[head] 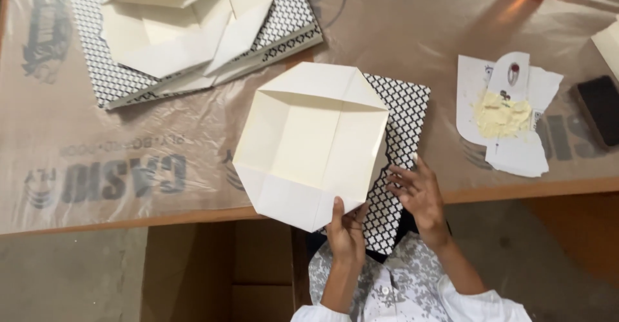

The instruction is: Folding and assembling cardboard box components at a workspace.

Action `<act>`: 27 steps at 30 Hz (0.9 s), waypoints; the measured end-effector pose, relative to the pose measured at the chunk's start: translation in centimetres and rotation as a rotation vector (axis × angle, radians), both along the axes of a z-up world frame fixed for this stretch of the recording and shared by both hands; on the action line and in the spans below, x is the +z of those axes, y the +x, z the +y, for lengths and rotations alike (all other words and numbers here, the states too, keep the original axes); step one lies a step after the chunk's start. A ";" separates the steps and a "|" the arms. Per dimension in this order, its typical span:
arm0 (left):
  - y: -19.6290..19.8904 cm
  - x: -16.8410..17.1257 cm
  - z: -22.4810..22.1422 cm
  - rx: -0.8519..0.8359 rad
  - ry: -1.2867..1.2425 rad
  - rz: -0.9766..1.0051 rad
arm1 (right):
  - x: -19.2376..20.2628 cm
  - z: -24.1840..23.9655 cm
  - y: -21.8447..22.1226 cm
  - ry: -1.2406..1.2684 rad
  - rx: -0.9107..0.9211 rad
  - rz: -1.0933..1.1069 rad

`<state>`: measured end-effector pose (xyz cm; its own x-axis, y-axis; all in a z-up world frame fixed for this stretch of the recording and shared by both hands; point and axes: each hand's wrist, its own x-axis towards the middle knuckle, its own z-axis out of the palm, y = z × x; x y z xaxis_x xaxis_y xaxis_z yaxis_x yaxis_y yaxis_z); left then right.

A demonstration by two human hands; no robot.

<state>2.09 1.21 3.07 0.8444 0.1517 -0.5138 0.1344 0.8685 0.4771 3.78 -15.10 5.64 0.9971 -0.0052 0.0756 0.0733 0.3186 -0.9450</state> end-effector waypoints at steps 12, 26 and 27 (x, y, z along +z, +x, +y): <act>-0.2 3.4 -0.2 -0.039 0.112 -0.145 | 1.5 1.0 -1.4 -0.163 -0.104 -0.086; 2.2 -1.8 0.1 -0.080 0.142 0.049 | -1.1 -1.0 -1.2 -0.307 -0.200 -0.032; 2.2 -2.2 0.2 -0.078 0.111 -0.031 | -1.7 -1.2 -0.9 -0.345 -0.214 0.009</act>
<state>4.34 1.44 0.88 0.8710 0.1396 -0.4710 0.1828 0.7979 0.5744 2.88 -16.33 3.97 0.9770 -0.1882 0.1001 0.0945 -0.0386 -0.9948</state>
